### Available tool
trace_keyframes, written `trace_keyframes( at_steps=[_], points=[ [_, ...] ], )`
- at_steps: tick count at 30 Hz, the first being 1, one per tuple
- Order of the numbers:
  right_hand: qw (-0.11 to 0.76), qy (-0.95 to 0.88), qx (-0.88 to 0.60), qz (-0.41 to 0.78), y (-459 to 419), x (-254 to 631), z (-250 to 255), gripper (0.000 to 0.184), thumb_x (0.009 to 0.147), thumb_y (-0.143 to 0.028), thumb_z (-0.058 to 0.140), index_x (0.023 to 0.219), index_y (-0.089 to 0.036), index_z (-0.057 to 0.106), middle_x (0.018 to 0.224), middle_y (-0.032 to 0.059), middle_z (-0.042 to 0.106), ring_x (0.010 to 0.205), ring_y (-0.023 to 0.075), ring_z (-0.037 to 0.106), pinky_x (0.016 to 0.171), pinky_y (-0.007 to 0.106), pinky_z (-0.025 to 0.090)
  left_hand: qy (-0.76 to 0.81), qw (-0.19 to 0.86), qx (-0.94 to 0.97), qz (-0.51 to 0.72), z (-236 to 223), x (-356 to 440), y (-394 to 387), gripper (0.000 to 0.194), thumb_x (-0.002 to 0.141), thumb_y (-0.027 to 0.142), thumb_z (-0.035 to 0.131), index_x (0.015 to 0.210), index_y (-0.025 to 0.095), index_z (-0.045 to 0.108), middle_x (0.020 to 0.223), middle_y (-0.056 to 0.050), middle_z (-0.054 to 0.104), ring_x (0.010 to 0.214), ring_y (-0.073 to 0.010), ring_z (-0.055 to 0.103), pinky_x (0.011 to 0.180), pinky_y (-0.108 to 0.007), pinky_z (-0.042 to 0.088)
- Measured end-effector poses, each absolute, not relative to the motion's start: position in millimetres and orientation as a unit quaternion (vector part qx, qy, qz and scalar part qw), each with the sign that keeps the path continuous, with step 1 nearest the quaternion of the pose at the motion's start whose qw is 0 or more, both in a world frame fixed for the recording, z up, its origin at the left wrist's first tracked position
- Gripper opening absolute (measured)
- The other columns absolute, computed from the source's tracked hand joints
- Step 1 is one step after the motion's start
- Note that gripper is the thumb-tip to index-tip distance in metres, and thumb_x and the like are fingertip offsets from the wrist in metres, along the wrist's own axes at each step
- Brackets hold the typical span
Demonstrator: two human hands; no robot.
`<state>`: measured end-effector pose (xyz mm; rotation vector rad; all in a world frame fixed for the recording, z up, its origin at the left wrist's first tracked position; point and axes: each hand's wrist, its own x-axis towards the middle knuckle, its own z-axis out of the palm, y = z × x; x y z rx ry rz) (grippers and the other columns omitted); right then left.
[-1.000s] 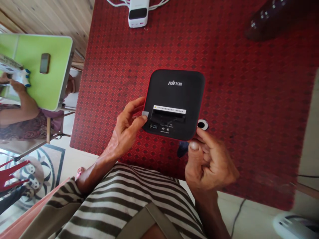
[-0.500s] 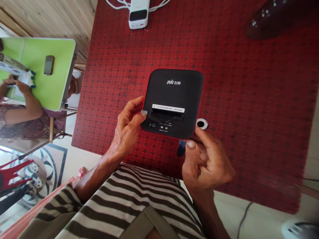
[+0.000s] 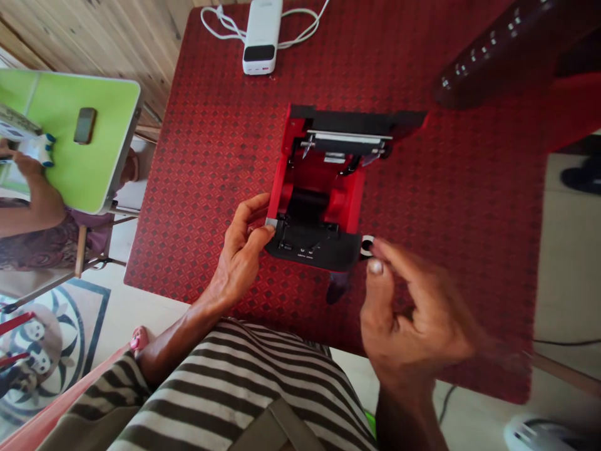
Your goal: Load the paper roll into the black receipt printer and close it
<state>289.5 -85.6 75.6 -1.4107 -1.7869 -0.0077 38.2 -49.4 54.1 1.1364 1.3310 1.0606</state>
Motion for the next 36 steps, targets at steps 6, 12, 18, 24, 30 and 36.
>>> trace_keyframes(
  at_steps=[6, 12, 18, 24, 30, 36],
  points=[
    [0.310, -0.825, -0.471, 0.040, -23, 279, 103, 0.034, 0.122, -0.014, 0.080, 0.152, -0.027, 0.087, 0.139, 0.0115, 0.099, 0.126, 0.0348, 0.095, 0.118, 0.053, 0.076, 0.553, 0.420, 0.495, 0.522, 26, 27, -53, 0.060, 0.128, 0.083, 0.059, 0.160, 0.035, 0.076, 0.159, -0.011, 0.090, 0.140, -0.0357, 0.089, 0.119, -0.059, 0.075],
    [0.140, -0.859, -0.486, 0.080, 26, 263, 95, 0.023, 0.117, -0.012, 0.077, 0.132, -0.021, 0.091, 0.128, 0.0163, 0.096, 0.118, 0.0400, 0.092, 0.110, 0.057, 0.071, 0.570, 0.366, 0.567, 0.469, -4, 12, -61, 0.063, 0.132, 0.079, 0.050, 0.164, 0.029, 0.073, 0.141, -0.013, 0.090, 0.124, -0.0333, 0.089, 0.110, -0.054, 0.074],
    [0.095, -0.873, -0.478, 0.037, 42, 255, 89, 0.026, 0.115, -0.008, 0.064, 0.111, -0.024, 0.085, 0.110, 0.0116, 0.091, 0.108, 0.0327, 0.086, 0.098, 0.045, 0.065, 0.526, 0.306, 0.672, 0.421, 1, 15, -64, 0.092, 0.123, 0.098, 0.047, 0.174, 0.024, 0.070, 0.157, -0.019, 0.083, 0.136, -0.0371, 0.079, 0.119, -0.056, 0.066],
    [0.081, -0.885, -0.456, 0.050, 49, 258, 86, 0.028, 0.118, -0.012, 0.064, 0.100, -0.026, 0.081, 0.099, 0.0095, 0.088, 0.090, 0.0293, 0.082, 0.084, 0.045, 0.058, 0.515, 0.321, 0.673, 0.423, 1, 15, -64, 0.091, 0.126, 0.095, 0.040, 0.177, 0.026, 0.069, 0.160, -0.019, 0.080, 0.138, -0.0386, 0.076, 0.122, -0.058, 0.063],
    [0.077, -0.866, -0.492, 0.057, 49, 257, 83, 0.024, 0.112, -0.008, 0.067, 0.100, -0.026, 0.077, 0.101, 0.0087, 0.086, 0.092, 0.0308, 0.084, 0.090, 0.045, 0.061, 0.507, 0.306, 0.687, 0.421, 0, 16, -61, 0.087, 0.126, 0.093, 0.048, 0.179, 0.026, 0.065, 0.160, -0.019, 0.081, 0.140, -0.0379, 0.077, 0.123, -0.056, 0.064],
    [0.109, -0.884, -0.451, 0.060, 44, 261, 95, 0.015, 0.114, -0.017, 0.072, 0.107, -0.028, 0.079, 0.108, 0.0086, 0.087, 0.101, 0.0332, 0.083, 0.093, 0.047, 0.066, 0.493, 0.300, 0.696, 0.428, 3, 16, -60, 0.080, 0.129, 0.086, 0.050, 0.179, 0.025, 0.064, 0.162, -0.018, 0.081, 0.142, -0.0370, 0.077, 0.123, -0.055, 0.064]
  ],
)
